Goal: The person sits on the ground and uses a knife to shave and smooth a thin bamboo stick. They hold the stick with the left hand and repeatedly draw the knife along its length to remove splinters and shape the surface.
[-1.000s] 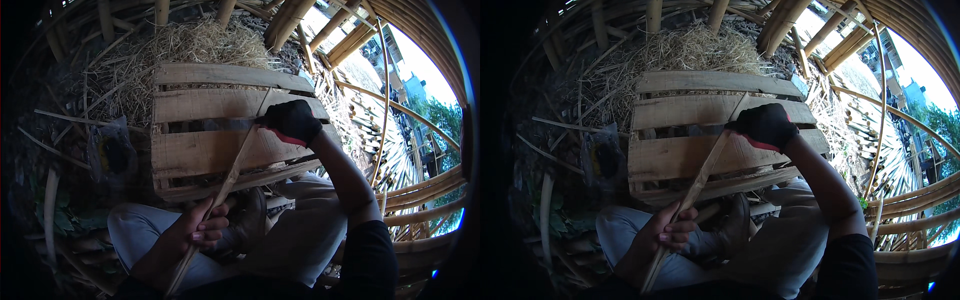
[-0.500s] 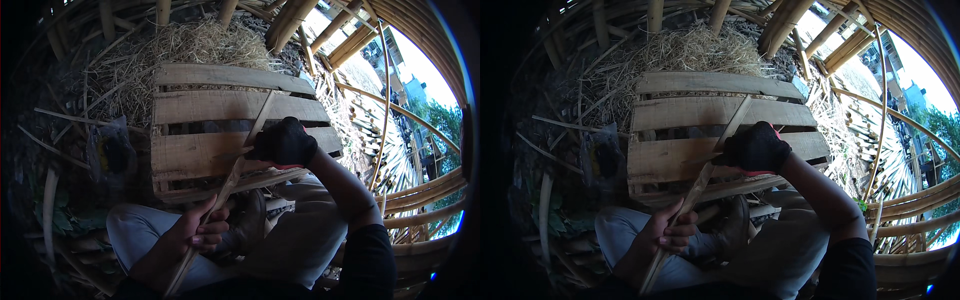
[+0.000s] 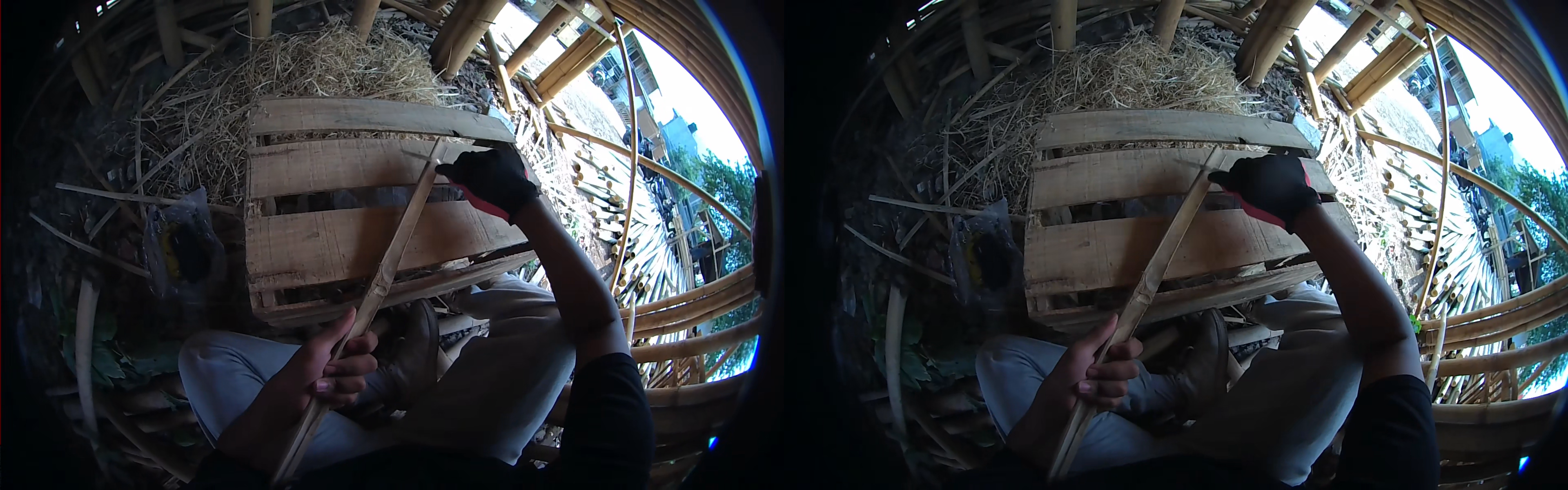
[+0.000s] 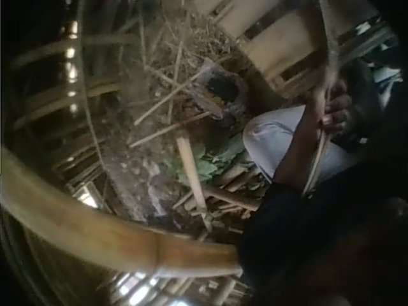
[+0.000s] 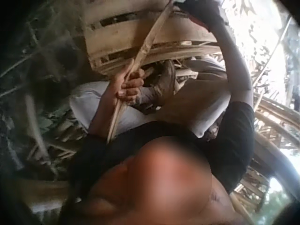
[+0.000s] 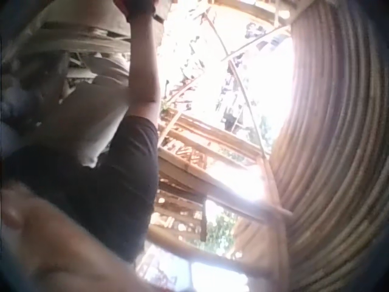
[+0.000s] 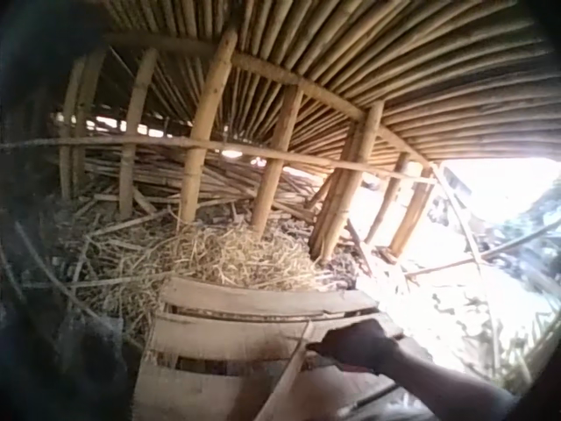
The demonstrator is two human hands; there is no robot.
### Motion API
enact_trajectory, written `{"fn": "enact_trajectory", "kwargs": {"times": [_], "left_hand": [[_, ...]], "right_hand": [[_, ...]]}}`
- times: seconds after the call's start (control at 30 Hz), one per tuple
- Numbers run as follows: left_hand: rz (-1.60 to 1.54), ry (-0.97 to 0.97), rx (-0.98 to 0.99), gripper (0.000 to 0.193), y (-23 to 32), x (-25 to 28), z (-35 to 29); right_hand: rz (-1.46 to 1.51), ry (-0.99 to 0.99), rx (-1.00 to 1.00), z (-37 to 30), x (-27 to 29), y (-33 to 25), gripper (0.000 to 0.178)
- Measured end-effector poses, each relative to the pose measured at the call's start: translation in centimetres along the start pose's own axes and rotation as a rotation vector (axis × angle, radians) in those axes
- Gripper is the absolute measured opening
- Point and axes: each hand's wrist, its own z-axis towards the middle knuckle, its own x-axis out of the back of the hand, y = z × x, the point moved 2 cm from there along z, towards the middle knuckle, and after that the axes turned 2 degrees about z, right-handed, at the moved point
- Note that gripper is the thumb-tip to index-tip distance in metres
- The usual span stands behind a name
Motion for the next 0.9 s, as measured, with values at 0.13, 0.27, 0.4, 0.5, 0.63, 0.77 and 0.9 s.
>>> {"fn": "enact_trajectory", "kwargs": {"times": [0.13, 0.27, 0.4, 0.5, 0.63, 0.77, 0.9], "left_hand": [[0.015, 0.005, 0.012, 0.046, -0.1, -0.1, 0.1], [0.004, -0.006, 0.002, 0.045, 0.0, 0.0, 0.1], [0.113, 0.118, -0.038, 0.045, -0.3, -0.2, -0.1], [0.208, 0.156, -0.067, 0.045, -0.5, -1.0, 0.3], [0.290, 0.180, -0.162, 0.045, -0.6, -1.2, 0.3], [0.465, 0.258, -0.309, 0.038, -0.7, -0.9, 0.6], [0.485, 0.289, -0.288, 0.040, -0.6, -1.4, 0.1]], "right_hand": [[0.066, -0.025, 0.083, -0.6, 2.9, -3.6, 0.032], [0.099, -0.107, -0.270, 1.6, 3.1, 0.5, 0.048], [0.078, -0.022, -0.395, 0.8, 4.9, -1.2, 0.059], [0.339, 0.059, -0.640, -0.2, 7.8, -3.0, 0.068], [0.478, -0.127, -0.663, -1.3, 8.2, -7.4, 0.072], [0.403, -0.271, -0.401, -2.7, 9.0, -12.7, 0.050], [0.332, -0.200, -0.258, -3.2, 8.5, -13.2, 0.042]]}}
